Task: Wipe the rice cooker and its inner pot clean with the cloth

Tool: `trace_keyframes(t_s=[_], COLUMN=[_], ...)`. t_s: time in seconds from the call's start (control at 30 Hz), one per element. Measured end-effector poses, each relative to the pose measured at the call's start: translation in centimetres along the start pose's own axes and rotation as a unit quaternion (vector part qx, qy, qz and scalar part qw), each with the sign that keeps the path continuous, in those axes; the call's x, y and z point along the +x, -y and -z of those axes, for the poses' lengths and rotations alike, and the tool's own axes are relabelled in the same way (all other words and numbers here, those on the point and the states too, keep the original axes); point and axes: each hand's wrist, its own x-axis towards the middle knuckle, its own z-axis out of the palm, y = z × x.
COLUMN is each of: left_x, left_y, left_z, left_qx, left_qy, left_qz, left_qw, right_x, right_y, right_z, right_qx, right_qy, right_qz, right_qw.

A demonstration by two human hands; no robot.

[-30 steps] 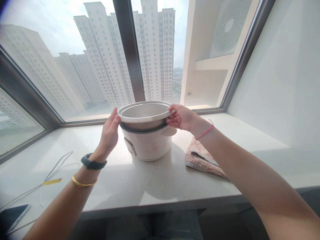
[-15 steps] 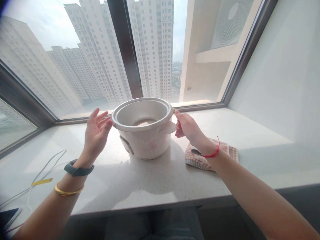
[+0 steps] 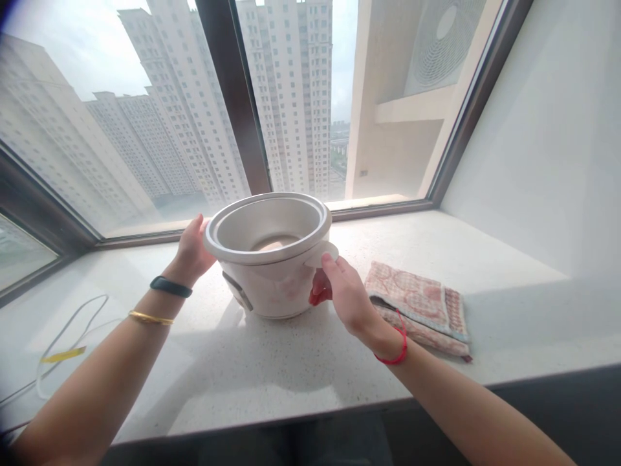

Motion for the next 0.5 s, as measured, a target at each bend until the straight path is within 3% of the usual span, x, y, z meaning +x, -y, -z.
trace_keyframes(t_s=[0.13,0.23,0.37,0.5], left_x=[-0.1,-0.6,-0.9,-0.5], left_y=[-0.7,-0.3,0.6,1.6], left_z=[-0.2,-0.1,-1.5,-4.3], left_qx=[-0.049,-0.082,-0.125,-0.126], left_qy=[-0.022,-0.025,-0.013,-0.018], left_qz=[0.013,0.047,0.125,0.191], left_qw=[0.998,0.995,0.984,0.973], right_x=[0.4,2.0,6.0,10.2], right_y=[0.3,1.2,3.3,4.9], right_z=[0.4,1.7,4.8,8.6], right_qx=[0.027,0.053,0.056,0.034], right_qy=[-0.011,-0.056,-0.13,-0.153], right_qz=[-0.003,-0.009,-0.023,-0.02], right_qw=[1.0,0.997,0.99,0.987])
